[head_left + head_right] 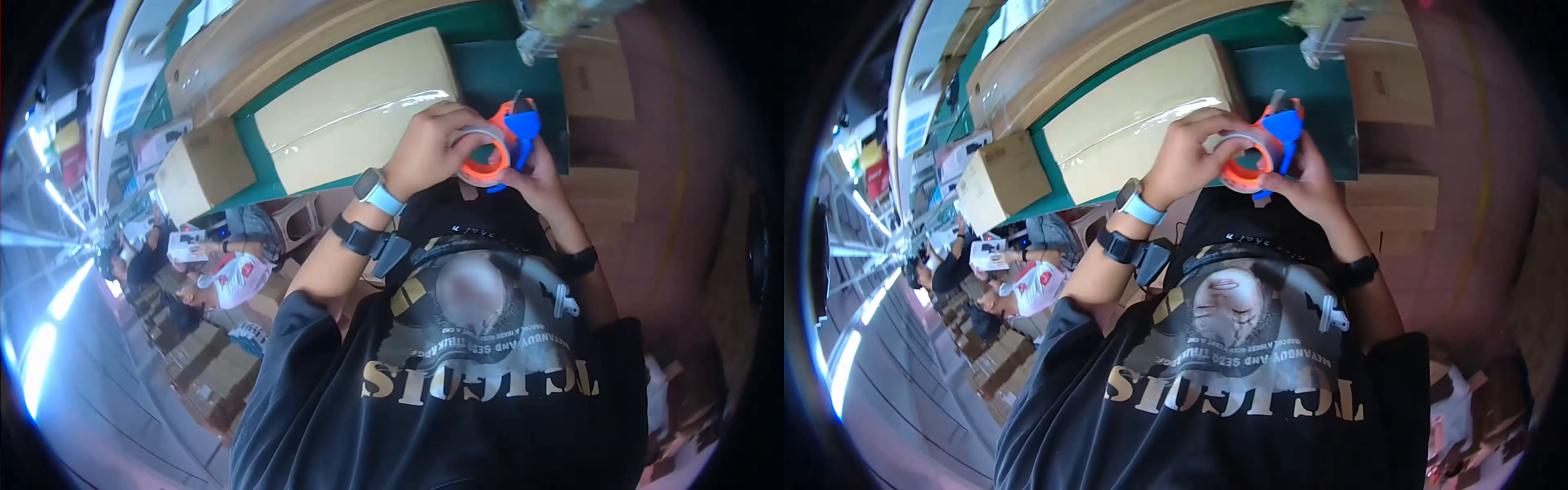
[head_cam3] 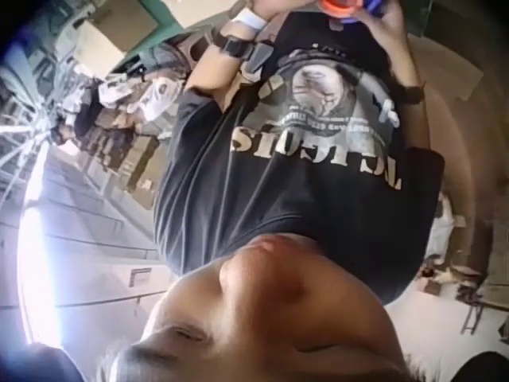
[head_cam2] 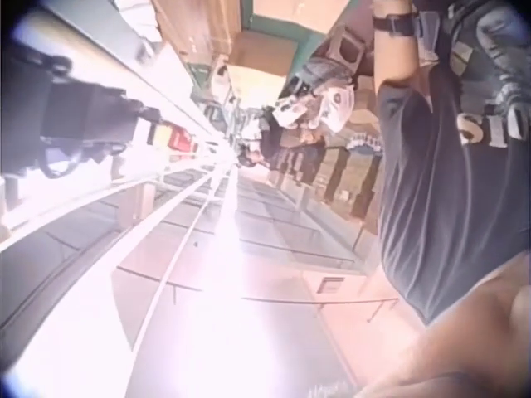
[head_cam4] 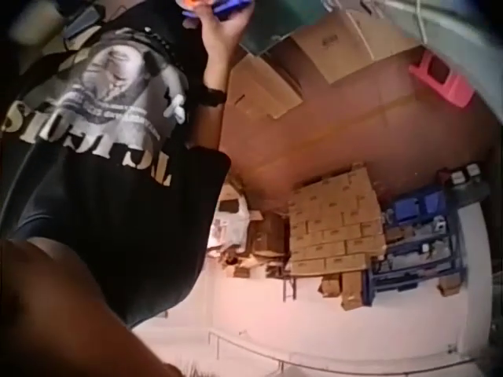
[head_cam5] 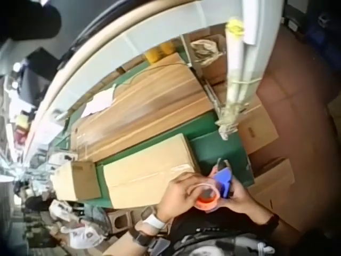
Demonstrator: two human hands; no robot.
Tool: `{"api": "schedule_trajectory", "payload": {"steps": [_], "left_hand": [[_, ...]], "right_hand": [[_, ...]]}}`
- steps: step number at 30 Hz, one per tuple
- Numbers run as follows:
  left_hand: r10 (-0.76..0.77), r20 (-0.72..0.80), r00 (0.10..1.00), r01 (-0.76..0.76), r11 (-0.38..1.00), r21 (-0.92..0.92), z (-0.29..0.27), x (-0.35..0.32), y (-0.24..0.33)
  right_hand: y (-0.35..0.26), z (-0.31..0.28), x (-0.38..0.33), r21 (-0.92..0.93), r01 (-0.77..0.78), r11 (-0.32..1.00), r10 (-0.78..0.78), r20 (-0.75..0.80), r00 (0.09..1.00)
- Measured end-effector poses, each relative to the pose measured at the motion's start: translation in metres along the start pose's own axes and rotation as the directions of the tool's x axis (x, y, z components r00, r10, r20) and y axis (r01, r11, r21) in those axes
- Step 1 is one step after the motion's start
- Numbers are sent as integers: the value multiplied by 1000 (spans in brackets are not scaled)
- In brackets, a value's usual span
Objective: The person packs items into boxes, seals the boxes with a tape dispenser, and stacks them. They also pause to remove an empty roll from the tape dispenser and install a new one before continuing to seal more boxes.
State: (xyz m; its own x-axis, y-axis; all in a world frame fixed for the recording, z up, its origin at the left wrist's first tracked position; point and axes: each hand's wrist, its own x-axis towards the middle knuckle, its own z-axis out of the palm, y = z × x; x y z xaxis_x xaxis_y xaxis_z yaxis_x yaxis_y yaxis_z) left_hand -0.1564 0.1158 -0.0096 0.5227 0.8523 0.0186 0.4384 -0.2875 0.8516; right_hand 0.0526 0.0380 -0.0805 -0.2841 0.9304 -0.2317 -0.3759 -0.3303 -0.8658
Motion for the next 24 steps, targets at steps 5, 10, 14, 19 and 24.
{"api": "schedule_trajectory", "payload": {"steps": [5, 10, 14, 19, 24], "left_hand": [[118, -111, 987, -114, 992, 47, -12, -6, -2], [402, -110, 909, -361, 892, 272, -33, -15, 11], [557, 32, 830, -497, 713, 494, -45, -19, 37], [566, 158, 809, -523, 569, 635, -48, -20, 51], [582, 108, 806, -515, 599, 613, -49, -23, 64]], "right_hand": [[-15, 9, 11, -102, 12, 995, -11, 6, 1000], [-28, 17, 14, -140, 47, 989, -35, 85, 996], [-35, 18, 16, -149, 74, 986, -51, 158, 986], [-43, 14, 25, -230, 68, 971, -2, 277, 961], [-53, 22, 20, -276, -116, 954, 155, 123, 980]]}}
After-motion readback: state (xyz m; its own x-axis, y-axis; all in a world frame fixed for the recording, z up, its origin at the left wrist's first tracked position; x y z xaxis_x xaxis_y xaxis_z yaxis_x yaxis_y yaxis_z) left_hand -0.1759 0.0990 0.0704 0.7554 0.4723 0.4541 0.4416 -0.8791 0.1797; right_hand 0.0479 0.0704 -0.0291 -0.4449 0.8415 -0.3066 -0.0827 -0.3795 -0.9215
